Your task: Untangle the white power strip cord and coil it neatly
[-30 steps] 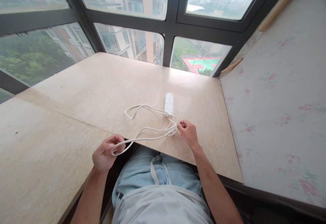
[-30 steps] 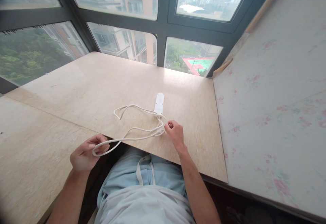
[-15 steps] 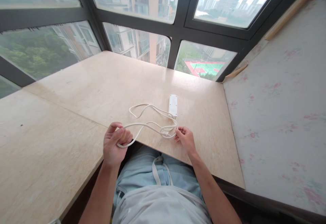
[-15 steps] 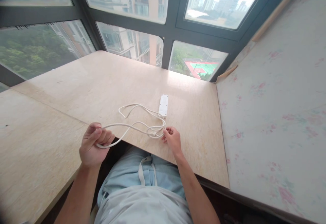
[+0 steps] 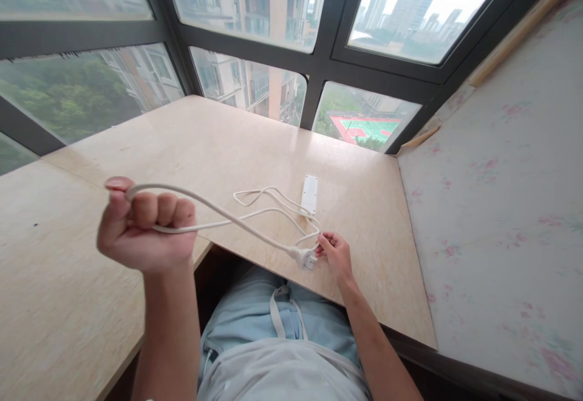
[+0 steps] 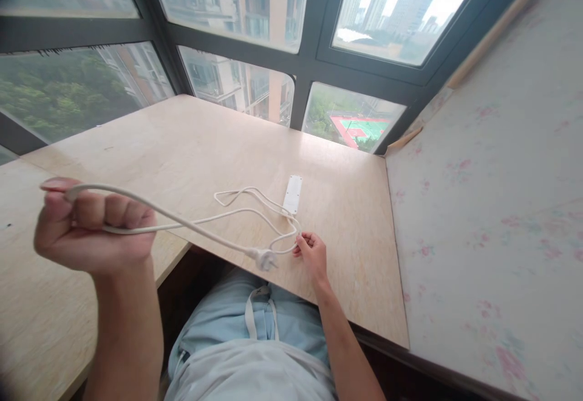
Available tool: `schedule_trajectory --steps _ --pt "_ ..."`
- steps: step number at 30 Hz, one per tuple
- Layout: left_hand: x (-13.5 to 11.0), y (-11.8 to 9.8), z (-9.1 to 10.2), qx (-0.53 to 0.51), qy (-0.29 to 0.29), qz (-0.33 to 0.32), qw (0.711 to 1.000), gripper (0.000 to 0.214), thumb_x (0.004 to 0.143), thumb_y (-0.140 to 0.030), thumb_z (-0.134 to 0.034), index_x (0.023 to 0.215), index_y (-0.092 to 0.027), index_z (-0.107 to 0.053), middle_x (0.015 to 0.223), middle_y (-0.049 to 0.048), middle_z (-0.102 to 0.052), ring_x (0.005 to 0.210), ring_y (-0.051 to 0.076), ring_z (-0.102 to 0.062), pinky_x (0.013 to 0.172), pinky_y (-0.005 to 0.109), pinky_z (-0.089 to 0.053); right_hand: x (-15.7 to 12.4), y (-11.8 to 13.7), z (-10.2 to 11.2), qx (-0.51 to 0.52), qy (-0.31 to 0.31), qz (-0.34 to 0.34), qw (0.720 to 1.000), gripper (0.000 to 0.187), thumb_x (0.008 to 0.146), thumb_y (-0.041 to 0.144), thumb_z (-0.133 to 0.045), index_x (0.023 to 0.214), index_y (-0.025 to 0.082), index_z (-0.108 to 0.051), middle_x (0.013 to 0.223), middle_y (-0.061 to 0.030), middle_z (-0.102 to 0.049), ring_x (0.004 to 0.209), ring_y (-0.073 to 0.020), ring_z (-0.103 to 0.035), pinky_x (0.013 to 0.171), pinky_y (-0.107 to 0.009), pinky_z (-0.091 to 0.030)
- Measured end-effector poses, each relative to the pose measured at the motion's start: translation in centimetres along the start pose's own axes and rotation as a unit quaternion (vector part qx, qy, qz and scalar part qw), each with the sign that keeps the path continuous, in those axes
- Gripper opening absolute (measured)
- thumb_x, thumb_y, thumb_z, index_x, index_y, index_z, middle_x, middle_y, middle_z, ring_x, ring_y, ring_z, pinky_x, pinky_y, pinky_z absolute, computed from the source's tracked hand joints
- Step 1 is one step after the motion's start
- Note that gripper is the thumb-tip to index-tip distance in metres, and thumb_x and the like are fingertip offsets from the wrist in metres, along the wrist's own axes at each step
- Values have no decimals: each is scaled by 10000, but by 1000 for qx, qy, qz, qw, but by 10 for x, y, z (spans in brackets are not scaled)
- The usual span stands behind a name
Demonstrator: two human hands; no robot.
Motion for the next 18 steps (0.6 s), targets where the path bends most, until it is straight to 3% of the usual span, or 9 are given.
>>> schedule_trajectory --steps 5,8,12,18 --pt "27 -33 63 -35 -94 -12 995 354 984 -251 -309 697 -168 -500 495 -78 15 370 83 -35 370 227 -89 32 19 34 -29 -101 76 992 286 720 426 -700 798 159 -634 562 56 -552 466 -84 -478 438 -197 -394" --pt "33 -37 92 -20 -137 -8 990 313 950 -222 -323 684 -177 -481 492 -75 32 372 85 -13 380 228 -89 58 27 64 36 -128 53 990 281 650 384 -739 768 159 -619 505 80 -499 422 -68 -428 391 -183 -331" --pt "40 -29 115 29 -221 14 975 306 918 -170 -242 675 -198 -425 495 -65 39 399 98 12 408 236 -84 85 31 100 155 -118 8 981 306 552 265 -776 784 152 -613 539 86 -514 392 -40 -402 335 -153 -257" --pt "65 -28 149 120 -334 25 934 181 825 -122 -326 690 -201 -235 495 -51 1 436 110 1 441 238 -64 101 28 153 248 -219 -37 943 175 694 149 -690 750 173 -525 511 112 -437 371 -20 -415 345 -108 -335"
Point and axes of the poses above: each hand's wrist, its own x-axis towards the middle knuckle, its own z-axis out of the back of the hand, y = z × x, the point moved 3 cm from there along x, towards the middle knuckle
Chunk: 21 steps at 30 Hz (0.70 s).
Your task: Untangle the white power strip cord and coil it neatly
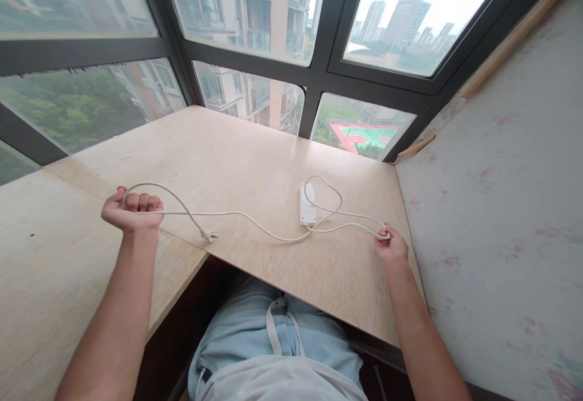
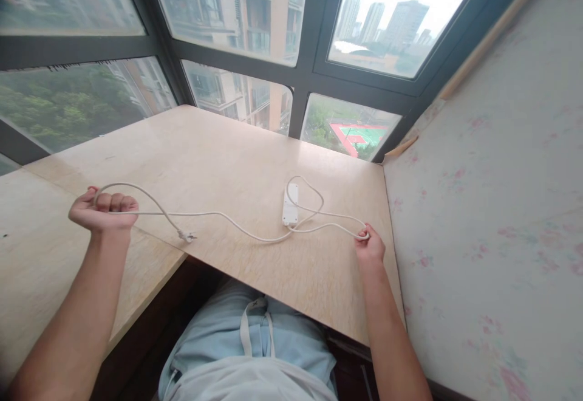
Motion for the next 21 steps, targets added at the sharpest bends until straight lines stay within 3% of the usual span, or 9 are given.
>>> schedule_trajectory --steps 3,7,10,12,16,19,21 --pt "32 -2 11 52 -10 -1 999 191 810 -147 -341 717 -206 -185 492 -56 -4 435 113 1 452 242 -56 7 8 19 8 -37 -1 999 182 775 150 -623 717 190 -454 498 121 -402 339 -17 -395 337 -100 -348" --pt "70 1 20 129 16 7 991 218 816 -179 -343 721 -208 -148 469 -68 -12 409 116 -19 455 253 -69 6 8 34 19 -71 1 997 136 798 163 -594 744 196 -473 500 119 -424 339 -28 -409 338 -109 -373" --pt "89 9 21 183 -40 31 982 172 838 -156 -284 709 -211 -184 416 -92 -105 366 103 -102 439 232 -145 1 1 37 19 -77 4 997 82 769 174 -625 784 181 -545 522 97 -482 378 -45 -467 367 -126 -417" --pt "97 15 18 279 -45 45 958 203 847 -93 -228 692 -218 -191 383 -100 -185 338 96 -161 432 224 -192 -4 -3 37 11 -72 2 997 66 759 182 -632 803 165 -587 561 64 -543 424 -58 -518 407 -142 -459" --pt "104 31 12 450 44 44 891 250 822 -3 -279 691 -216 -286 388 -88 -375 310 97 -313 413 213 -214 -14 -4 38 -79 -35 17 996 158 781 315 -632 838 168 -619 694 -1 -624 577 -111 -618 482 -196 -511" --pt "104 42 15 483 103 26 869 232 783 14 -424 697 -190 -354 416 -85 -437 342 106 -415 407 190 -217 -25 8 38 -236 -32 132 962 312 784 497 -615 820 187 -621 815 -45 -642 783 -184 -650 666 -313 -568" --pt "105 48 17 497 152 -6 854 268 759 7 -512 681 -192 -351 414 -105 -397 350 102 -409 409 183 -211 -38 23 30 -348 -26 267 898 414 790 594 -574 839 188 -642 949 -93 -652 993 -249 -616 898 -431 -520"
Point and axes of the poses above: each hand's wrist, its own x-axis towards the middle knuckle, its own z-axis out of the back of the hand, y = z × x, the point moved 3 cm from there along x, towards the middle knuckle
